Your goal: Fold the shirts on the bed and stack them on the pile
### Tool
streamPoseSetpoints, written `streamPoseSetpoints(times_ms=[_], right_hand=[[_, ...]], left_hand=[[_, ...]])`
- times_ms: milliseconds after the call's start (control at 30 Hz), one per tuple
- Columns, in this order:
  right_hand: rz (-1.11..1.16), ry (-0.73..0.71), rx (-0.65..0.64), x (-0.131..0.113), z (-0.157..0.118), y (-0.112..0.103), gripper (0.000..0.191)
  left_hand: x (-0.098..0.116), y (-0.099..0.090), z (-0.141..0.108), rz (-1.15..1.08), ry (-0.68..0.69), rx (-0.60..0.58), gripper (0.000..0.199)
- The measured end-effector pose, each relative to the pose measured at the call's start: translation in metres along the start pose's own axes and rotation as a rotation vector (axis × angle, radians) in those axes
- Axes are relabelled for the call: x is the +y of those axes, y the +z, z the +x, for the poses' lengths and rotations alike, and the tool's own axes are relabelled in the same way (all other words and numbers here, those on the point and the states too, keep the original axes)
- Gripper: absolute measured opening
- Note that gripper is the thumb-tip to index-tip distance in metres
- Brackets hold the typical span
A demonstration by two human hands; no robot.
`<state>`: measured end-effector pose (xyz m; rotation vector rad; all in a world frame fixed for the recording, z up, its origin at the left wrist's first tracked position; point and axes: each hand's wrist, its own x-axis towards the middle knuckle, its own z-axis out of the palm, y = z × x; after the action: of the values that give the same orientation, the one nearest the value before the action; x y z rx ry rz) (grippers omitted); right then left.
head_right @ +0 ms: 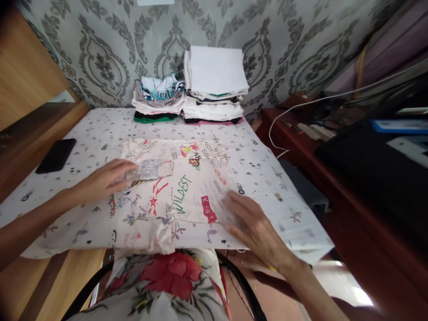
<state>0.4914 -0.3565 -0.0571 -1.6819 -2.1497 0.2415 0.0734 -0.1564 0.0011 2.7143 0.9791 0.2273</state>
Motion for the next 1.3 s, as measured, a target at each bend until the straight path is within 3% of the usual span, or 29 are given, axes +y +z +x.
streamPoseSetpoints(times_ms=[100,233,333,400,567,633,733,833,900,1000,1100,1167,1300], right_hand=[[-0.043,-0.015,-0.002,-0.011,-0.025,-0.004,0.046],[-0.059,0.028,0.044,-0.012,-0.034,-0.003,0.038],[-0.059,0.016,0.081,-0.007,-0.034,0.001,0.039],[-0.072,-0.024,0.138,-0.003,-0.032,0.004,0.04],[-0.102,-0.124,0.238,0.003,-0.026,0.012,0.042],[-0.094,-0.118,0.254,0.004,-0.025,0.012,0.038],[-0.009,-0.05,0.251,0.003,-0.024,0.005,0.028],[0.129,0.12,0.184,0.006,-0.005,-0.012,0.025],[0.246,0.215,0.123,0.013,0.025,-0.023,0.029],[0.486,0.309,0.104,0.029,0.084,-0.028,0.044],[0.666,0.513,0.09,0.043,0.131,-0.018,0.053],[0.744,0.62,0.084,0.048,0.142,-0.011,0.055],[0.816,0.661,0.083,0.051,0.137,-0.01,0.056]], left_hand=[[0.049,0.0,-0.035,-0.127,0.239,-0.193,0.051],[0.087,0.027,-0.073,0.048,0.482,-0.253,0.073],[0.091,0.046,-0.088,0.21,0.513,-0.212,0.074],[0.09,0.049,-0.091,0.282,0.526,-0.162,0.067],[0.091,0.045,-0.089,0.347,0.622,0.073,0.025],[0.093,0.047,-0.087,0.26,0.617,0.134,0.019],[0.092,0.045,-0.081,-0.091,0.489,0.153,0.024],[0.083,0.024,-0.059,-0.521,0.193,0.088,0.028],[0.069,0.003,-0.032,-0.716,-0.093,0.08,0.027],[0.04,-0.017,0.02,-0.946,-0.463,0.203,0.036],[0.009,-0.009,0.058,-1.158,-0.709,0.16,0.044],[-0.008,0.005,0.066,-1.211,-0.831,0.132,0.047],[-0.022,0.02,0.062,-1.24,-0.84,0.085,0.051]])
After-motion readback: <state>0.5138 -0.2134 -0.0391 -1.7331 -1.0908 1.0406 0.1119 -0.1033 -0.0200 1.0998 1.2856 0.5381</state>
